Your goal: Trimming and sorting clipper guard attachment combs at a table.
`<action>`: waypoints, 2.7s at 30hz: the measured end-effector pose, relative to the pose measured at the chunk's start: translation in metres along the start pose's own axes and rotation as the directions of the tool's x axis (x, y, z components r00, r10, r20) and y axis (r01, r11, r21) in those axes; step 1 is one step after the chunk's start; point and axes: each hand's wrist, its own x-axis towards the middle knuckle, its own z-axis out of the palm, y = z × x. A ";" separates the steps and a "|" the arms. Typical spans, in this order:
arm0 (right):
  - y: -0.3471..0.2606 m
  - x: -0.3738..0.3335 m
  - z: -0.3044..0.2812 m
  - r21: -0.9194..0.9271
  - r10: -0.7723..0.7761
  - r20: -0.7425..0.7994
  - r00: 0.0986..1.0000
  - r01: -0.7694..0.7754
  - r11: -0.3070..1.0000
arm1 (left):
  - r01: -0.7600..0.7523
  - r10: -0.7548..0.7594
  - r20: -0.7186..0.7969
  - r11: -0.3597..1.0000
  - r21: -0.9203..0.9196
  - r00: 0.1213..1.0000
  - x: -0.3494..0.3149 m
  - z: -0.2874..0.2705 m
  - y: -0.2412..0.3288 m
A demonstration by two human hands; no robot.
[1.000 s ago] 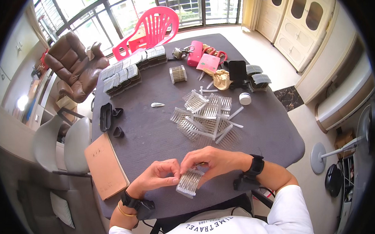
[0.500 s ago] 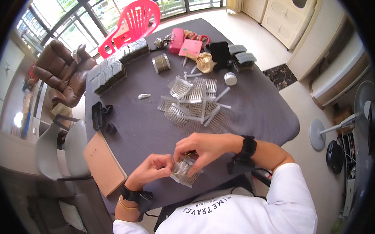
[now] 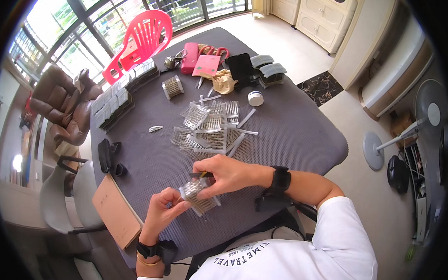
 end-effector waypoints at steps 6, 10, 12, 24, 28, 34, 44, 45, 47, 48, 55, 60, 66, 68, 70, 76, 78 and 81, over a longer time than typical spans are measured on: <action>-0.014 -0.003 -0.002 0.036 0.119 0.063 0.991 -0.122 0.992 | -0.325 0.371 0.036 0.852 -0.410 0.928 0.001 -0.004 -0.006; -0.010 0.001 -0.003 0.354 0.221 -0.060 0.973 -0.186 0.917 | -0.512 0.529 0.152 0.848 -0.140 0.835 -0.003 -0.004 0.004; -0.013 0.002 -0.009 0.455 0.216 -0.089 0.972 -0.153 0.877 | -0.544 0.548 0.122 0.836 -0.069 0.828 0.001 -0.006 0.000; -0.017 0.012 -0.007 0.448 0.305 -0.145 0.941 -0.212 0.868 | -0.374 0.514 -0.352 0.839 0.395 0.782 0.003 0.000 -0.005; -0.009 0.007 -0.001 0.404 0.349 -0.203 0.915 -0.246 0.881 | -0.395 0.594 -0.197 0.711 0.581 0.780 0.006 -0.001 -0.011; -0.003 0.009 0.007 0.460 0.380 -0.331 0.864 -0.204 0.864 | -0.506 0.662 -0.159 0.686 0.523 0.733 -0.001 0.011 -0.015; 0.043 0.001 -0.030 0.910 0.326 -0.236 0.916 0.091 0.404 | -0.601 0.852 -0.101 0.440 0.668 0.513 0.002 0.023 -0.024; 0.046 0.001 -0.035 0.907 0.329 -0.225 0.917 0.074 0.414 | -0.505 0.823 -0.126 0.453 0.734 0.555 0.006 0.017 -0.023; 0.047 -0.002 -0.040 0.883 0.348 -0.264 0.899 0.081 0.462 | -0.338 0.827 -0.261 0.463 0.820 0.499 0.013 -0.006 -0.023; 0.046 -0.003 -0.038 0.877 0.358 -0.279 0.891 0.085 0.472 | -0.278 0.851 -0.349 0.472 0.837 0.393 0.016 -0.022 -0.020; 0.031 0.004 -0.016 0.840 0.320 -0.264 0.910 0.054 0.540 | 0.178 0.713 -0.581 0.561 0.808 0.392 0.010 -0.076 -0.029; 0.011 0.011 -0.014 0.819 0.264 -0.215 0.940 0.026 0.573 | 0.265 0.592 -0.689 0.646 0.716 0.417 0.010 -0.094 -0.038; 0.014 0.007 -0.018 0.814 0.252 -0.203 0.946 0.020 0.581 | 0.102 0.462 -0.801 0.840 0.533 0.381 0.002 -0.116 -0.024; 0.005 0.005 -0.019 0.802 0.258 -0.223 0.940 0.026 0.597 | 0.134 0.493 -0.782 0.808 0.574 0.381 0.007 -0.129 -0.008; -0.007 0.007 -0.015 0.790 0.355 -0.264 0.897 -0.010 0.614 | 0.210 0.520 -0.775 0.764 0.610 0.359 0.011 -0.143 0.007; -0.006 0.003 -0.013 0.731 0.336 -0.235 0.912 -0.062 0.680 | 0.196 0.494 -0.786 0.786 0.587 0.372 0.032 -0.168 -0.038; -0.012 0.003 -0.012 0.720 0.324 -0.213 0.922 -0.076 0.689 | 0.145 0.446 -0.803 0.833 0.534 0.396 0.028 -0.170 -0.051; -0.014 0.003 -0.008 0.712 0.322 -0.193 0.927 -0.093 0.696 | -0.085 0.434 -0.812 0.895 0.438 0.391 0.021 -0.169 -0.065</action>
